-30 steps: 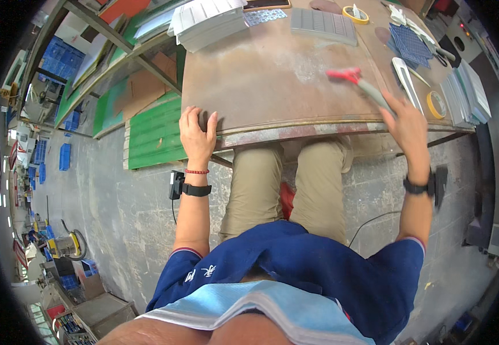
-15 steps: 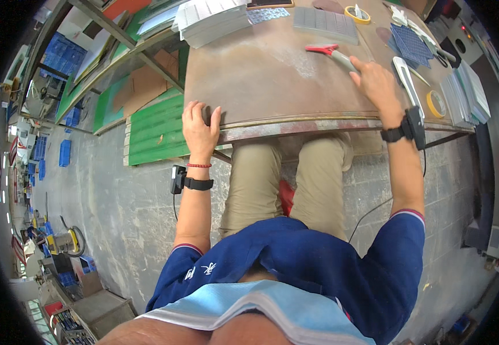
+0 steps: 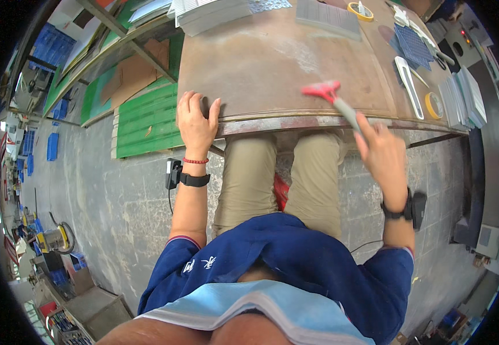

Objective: Cleaning a metal plate with a red brush and a white scraper tool on a work table.

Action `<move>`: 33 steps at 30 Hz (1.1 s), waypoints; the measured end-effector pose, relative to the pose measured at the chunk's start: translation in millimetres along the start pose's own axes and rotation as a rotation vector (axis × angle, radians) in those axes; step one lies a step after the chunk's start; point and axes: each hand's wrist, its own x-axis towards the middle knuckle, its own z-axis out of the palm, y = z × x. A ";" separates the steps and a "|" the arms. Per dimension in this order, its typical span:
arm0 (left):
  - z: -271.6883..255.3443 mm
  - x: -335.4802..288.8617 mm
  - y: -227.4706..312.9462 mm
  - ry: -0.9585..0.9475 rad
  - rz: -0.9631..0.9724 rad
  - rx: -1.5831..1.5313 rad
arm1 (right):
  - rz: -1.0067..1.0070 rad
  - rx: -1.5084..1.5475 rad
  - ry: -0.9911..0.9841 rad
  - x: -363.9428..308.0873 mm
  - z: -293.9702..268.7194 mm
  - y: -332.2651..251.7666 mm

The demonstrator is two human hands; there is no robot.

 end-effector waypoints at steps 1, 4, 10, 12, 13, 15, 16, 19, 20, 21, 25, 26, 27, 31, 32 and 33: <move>1.0 0.2 0.4 -0.008 0.001 -0.022 | 0.026 -0.055 -0.032 22.5 9.6 5.0; 6.5 -2.7 3.9 -0.002 -0.003 -0.048 | -0.009 -0.037 0.072 95.7 52.3 39.2; 5.6 -9.0 -2.3 -0.003 -0.048 -0.106 | 0.029 -0.072 0.095 88.1 34.9 36.5; 3.6 -4.4 0.4 -0.021 -0.062 -0.128 | 0.087 -0.057 0.028 40.7 6.3 14.0; 1.6 -1.5 2.6 -0.003 -0.041 -0.086 | 0.056 -0.045 0.009 18.0 -7.5 2.0; 0.9 -4.9 2.3 0.000 -0.019 -0.042 | 0.032 -0.028 -0.021 -8.7 -20.6 -22.9; 0.3 -6.1 -0.3 -0.005 -0.028 -0.034 | -0.004 0.044 -0.028 -13.1 -23.1 -37.8; 1.1 -5.0 -2.6 0.008 -0.036 -0.029 | -0.069 0.008 -0.032 14.7 -12.7 -50.4; 0.3 -3.8 -0.8 0.013 -0.027 -0.035 | -0.080 -0.048 -0.005 34.7 -0.3 -46.0; -1.3 -1.8 1.0 0.021 -0.020 -0.044 | -0.062 -0.053 -0.024 59.1 14.2 -37.3; 9.3 -6.4 1.0 0.034 -0.016 -0.091 | -0.043 -0.112 -0.003 144.5 69.5 4.9; 9.6 -7.4 0.7 0.035 -0.030 -0.104 | -0.050 -0.090 0.060 154.8 73.1 10.2; 10.9 -8.3 0.1 0.034 -0.043 -0.122 | -0.055 -0.072 0.120 159.1 76.9 15.9; 5.1 -7.0 -2.3 0.043 -0.055 -0.117 | 0.032 0.015 0.080 92.1 31.4 -18.8; 3.1 -3.8 -1.7 0.041 -0.059 -0.120 | 0.031 0.009 0.088 70.6 17.7 -31.3; 0.6 -1.6 -0.3 0.037 -0.044 -0.092 | 0.032 0.008 0.081 55.7 6.9 -44.7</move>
